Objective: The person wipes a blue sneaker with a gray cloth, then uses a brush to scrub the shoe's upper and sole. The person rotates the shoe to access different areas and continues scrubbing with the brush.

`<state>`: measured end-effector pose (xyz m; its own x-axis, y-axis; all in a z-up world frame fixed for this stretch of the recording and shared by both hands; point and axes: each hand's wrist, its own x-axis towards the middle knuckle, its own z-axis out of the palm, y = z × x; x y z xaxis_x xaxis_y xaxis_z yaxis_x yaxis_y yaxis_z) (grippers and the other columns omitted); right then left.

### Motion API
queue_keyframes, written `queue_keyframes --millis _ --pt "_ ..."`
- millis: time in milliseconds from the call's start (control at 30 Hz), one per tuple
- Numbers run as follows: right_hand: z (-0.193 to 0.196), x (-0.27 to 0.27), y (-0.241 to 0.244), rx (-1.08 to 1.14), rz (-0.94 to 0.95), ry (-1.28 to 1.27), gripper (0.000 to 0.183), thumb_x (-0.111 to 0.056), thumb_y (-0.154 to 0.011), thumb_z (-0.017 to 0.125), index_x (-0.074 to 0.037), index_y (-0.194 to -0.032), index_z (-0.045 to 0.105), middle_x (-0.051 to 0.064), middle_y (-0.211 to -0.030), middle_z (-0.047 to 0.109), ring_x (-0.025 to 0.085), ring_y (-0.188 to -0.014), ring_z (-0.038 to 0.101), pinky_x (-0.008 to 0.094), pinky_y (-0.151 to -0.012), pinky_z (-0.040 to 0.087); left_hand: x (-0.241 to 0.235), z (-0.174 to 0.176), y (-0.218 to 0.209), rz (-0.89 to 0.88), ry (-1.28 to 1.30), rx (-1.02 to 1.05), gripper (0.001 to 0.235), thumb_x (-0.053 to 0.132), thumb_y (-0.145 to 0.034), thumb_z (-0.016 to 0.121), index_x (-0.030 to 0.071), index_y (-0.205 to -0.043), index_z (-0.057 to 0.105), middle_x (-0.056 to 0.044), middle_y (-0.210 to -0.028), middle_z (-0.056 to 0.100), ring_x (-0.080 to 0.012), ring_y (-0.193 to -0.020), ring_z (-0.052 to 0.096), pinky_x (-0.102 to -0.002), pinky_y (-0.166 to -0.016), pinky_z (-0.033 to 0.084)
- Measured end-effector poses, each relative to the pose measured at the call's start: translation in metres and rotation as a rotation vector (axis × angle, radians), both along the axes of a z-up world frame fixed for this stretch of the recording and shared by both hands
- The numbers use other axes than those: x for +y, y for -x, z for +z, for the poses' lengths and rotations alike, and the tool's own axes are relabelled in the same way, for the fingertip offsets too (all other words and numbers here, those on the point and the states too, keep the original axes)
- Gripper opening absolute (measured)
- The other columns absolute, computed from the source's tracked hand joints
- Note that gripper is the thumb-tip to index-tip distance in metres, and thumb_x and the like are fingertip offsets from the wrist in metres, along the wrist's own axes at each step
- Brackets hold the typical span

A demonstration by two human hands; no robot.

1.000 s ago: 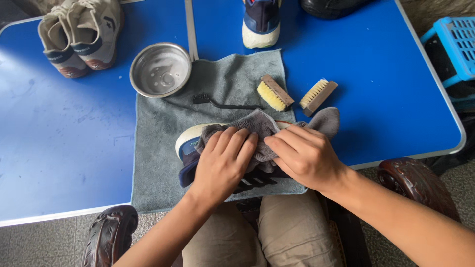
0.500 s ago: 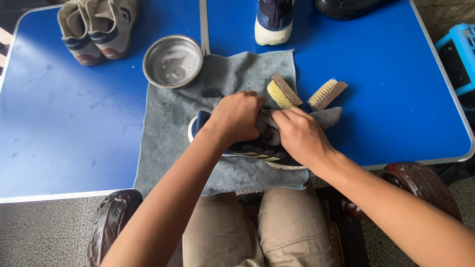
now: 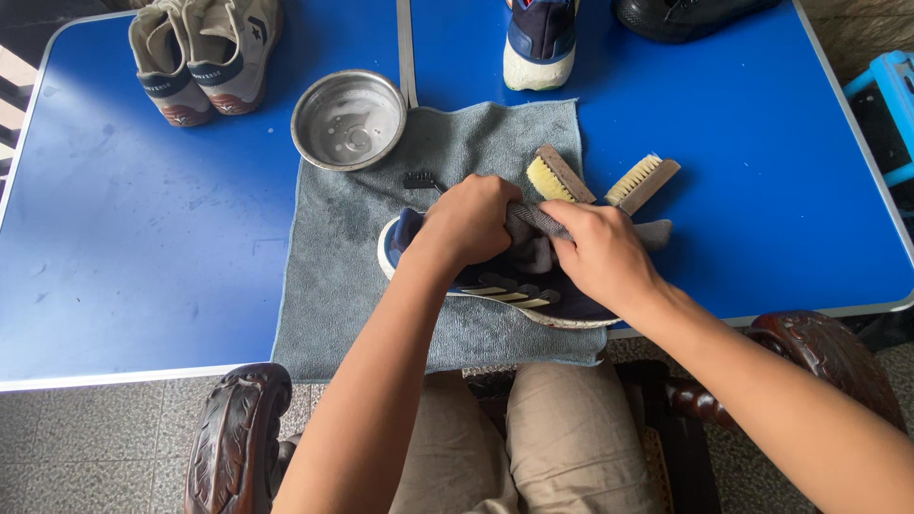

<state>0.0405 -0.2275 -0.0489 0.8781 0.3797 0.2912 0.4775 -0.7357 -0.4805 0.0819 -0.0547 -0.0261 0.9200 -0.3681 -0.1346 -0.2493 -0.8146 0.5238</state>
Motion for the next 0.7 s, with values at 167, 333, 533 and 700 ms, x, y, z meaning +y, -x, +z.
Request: queue_keyframes --millis 167,333,533,700 --pt "-0.012 -0.002 0.003 -0.195 -0.091 0.138 0.015 -0.007 -0.08 0.06 -0.007 -0.095 0.064 0.013 -0.079 0.065 0.033 -0.078 0.065 0.041 -0.061 0.053 0.0 -0.002 0.002 -0.004 -0.001 -0.054 0.046 -0.005 -0.056 0.053 0.01 -0.096 0.071 -0.016 -0.076 0.068 -0.0397 -0.074 0.067 -0.049 -0.062 0.056" --pt "-0.024 -0.007 -0.001 -0.277 -0.052 0.224 0.017 -0.013 -0.08 0.059 -0.009 -0.097 0.059 0.011 -0.08 0.062 0.031 -0.08 0.064 0.041 -0.061 0.052 0.0 -0.015 0.001 -0.002 0.008 -0.127 0.037 -0.006 -0.056 0.054 0.008 -0.087 0.07 -0.015 -0.072 0.066 -0.04 -0.073 0.066 -0.048 -0.062 0.055" --pt "0.0 0.005 0.004 -0.074 0.1 0.159 0.034 0.007 -0.081 0.037 0.003 -0.108 0.058 0.022 -0.093 0.062 0.041 -0.09 0.061 0.045 -0.069 0.053 0.0 -0.047 0.014 -0.195 -0.177 -0.478 0.019 0.006 -0.063 0.063 0.014 -0.08 0.067 -0.005 -0.069 0.065 -0.0276 -0.081 0.065 -0.042 -0.073 0.048" --pt "-0.022 -0.011 -0.002 -0.248 -0.036 0.218 0.014 -0.005 -0.076 0.057 -0.006 -0.089 0.062 0.012 -0.069 0.06 0.035 -0.073 0.063 0.043 -0.057 0.052 -0.002 -0.042 0.007 -0.176 -0.166 -0.407 0.024 0.006 -0.063 0.064 0.007 -0.087 0.065 -0.009 -0.077 0.065 -0.0314 -0.083 0.064 -0.043 -0.07 0.051"
